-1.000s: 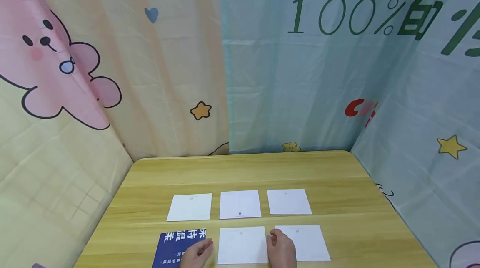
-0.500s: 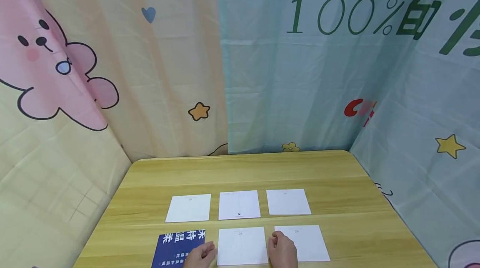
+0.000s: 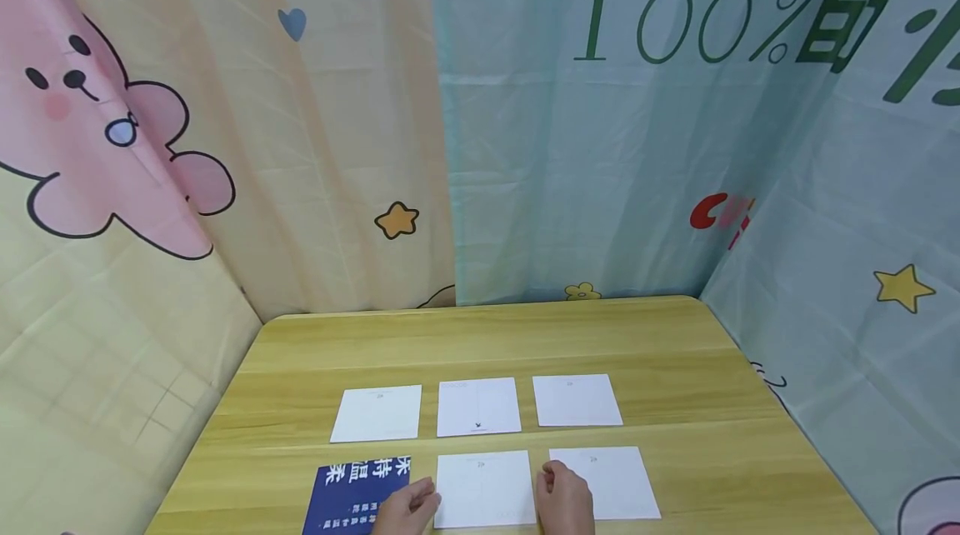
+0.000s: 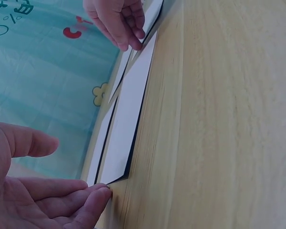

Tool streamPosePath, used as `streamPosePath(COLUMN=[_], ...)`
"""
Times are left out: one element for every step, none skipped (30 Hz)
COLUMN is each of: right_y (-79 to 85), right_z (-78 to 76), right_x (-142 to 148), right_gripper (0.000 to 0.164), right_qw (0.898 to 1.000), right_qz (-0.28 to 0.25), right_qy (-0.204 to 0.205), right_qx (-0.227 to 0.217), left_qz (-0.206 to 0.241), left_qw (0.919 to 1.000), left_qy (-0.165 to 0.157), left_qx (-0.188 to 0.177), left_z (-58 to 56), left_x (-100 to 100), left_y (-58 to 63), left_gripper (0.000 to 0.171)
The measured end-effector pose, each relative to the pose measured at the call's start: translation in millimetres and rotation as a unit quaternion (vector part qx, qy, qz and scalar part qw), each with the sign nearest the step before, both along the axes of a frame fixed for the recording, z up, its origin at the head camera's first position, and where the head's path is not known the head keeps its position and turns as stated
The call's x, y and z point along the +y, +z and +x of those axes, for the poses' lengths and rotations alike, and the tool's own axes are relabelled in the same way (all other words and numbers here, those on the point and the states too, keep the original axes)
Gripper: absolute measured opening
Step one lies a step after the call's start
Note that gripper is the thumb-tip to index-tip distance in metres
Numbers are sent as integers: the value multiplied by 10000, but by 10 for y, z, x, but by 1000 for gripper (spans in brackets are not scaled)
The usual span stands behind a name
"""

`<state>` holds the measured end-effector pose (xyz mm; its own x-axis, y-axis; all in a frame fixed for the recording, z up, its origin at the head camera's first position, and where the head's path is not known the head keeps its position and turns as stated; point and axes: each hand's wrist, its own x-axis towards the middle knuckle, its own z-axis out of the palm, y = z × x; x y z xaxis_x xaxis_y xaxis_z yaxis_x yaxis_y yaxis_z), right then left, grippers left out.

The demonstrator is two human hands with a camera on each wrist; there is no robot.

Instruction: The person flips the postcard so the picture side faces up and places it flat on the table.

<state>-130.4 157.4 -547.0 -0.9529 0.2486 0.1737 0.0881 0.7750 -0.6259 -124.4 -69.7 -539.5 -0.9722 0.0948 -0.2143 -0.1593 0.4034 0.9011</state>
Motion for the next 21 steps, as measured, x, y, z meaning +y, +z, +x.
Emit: streamPosePath(right_y=[-2, -2, -4, -8, -9, -13, -15, -18, -23, -26, -28, -31, -34, -35, -38, -38, -38, -37, -37, -35, -34], right_z=[1, 2, 2, 3, 2, 2, 2, 2, 0, -1, -2, -3, -5, -6, -7, -7, -6, -5, -4, -2, -1], right_x=[1, 2, 2, 4, 3, 1, -3, -8, -14, -21, -28, -36, -44, -50, -54, -60, -63, -66, -67, -67, -69], right_gripper=[4, 4, 4, 4, 3, 4, 4, 4, 4, 4, 4, 4, 4, 5, 5, 5, 5, 5, 5, 5, 5], right_qw=[10000, 10000, 9999, 9998, 9997, 9996, 9996, 9996, 9997, 9997, 9998, 9998, 9998, 9998, 9998, 9997, 9997, 9996, 9996, 9995, 9995], right_qz=[0, 5, 14, 26, 30, 37, 22, 7, -24, -57, -97, -133, -168, -190, -207, -225, -239, -253, -255, -269, -284], right_qy=[-2, 8, 2, 12, -5, 3, -11, -5, -8, -1, -21, -27, -44, -47, -58, -84, -98, -116, -118, -141, -142], right_qx=[38, 74, 115, 183, 222, 268, 290, 281, 259, 232, 173, 120, 73, 37, 22, 7, -2, -9, -1, -3, 0], left_qz=[-14, -15, -15, -18, -29, -60, -90, -101, -151, -151, -146, -147, -106, -71, -46, 13, 32, 30, 30, 9, -15], left_qw=[10000, 10000, 9999, 9999, 9999, 9998, 9997, 9996, 9995, 9995, 9995, 9994, 9994, 9995, 9995, 9995, 9996, 9996, 9996, 9996, 9995], left_qy=[44, 82, 124, 160, 158, 184, 213, 234, 231, 246, 265, 301, 307, 304, 300, 304, 288, 272, 241, 221, 211], left_qx=[15, 29, 23, 7, 8, -24, -57, -99, -143, -131, -122, -132, -111, -72, -30, 45, 77, 116, 164, 201, 217], left_z=[1, 1, 2, 3, 3, 0, -5, -11, -19, -22, -24, -26, -26, -23, -18, -10, -7, -5, -3, -1, -2], left_x=[13, 23, 32, 40, 44, 48, 51, 52, 53, 54, 55, 57, 56, 56, 55, 54, 53, 52, 51, 51, 51], left_y=[-2, -6, -9, -8, -9, -10, -15, -23, -32, -39, -47, -47, -52, -52, -48, -45, -41, -40, -43, -43, -44], left_gripper=[46, 46, 46, 46, 46, 47, 47, 48, 48, 48, 48, 47, 47, 46, 46, 44, 44, 43, 43, 42, 41])
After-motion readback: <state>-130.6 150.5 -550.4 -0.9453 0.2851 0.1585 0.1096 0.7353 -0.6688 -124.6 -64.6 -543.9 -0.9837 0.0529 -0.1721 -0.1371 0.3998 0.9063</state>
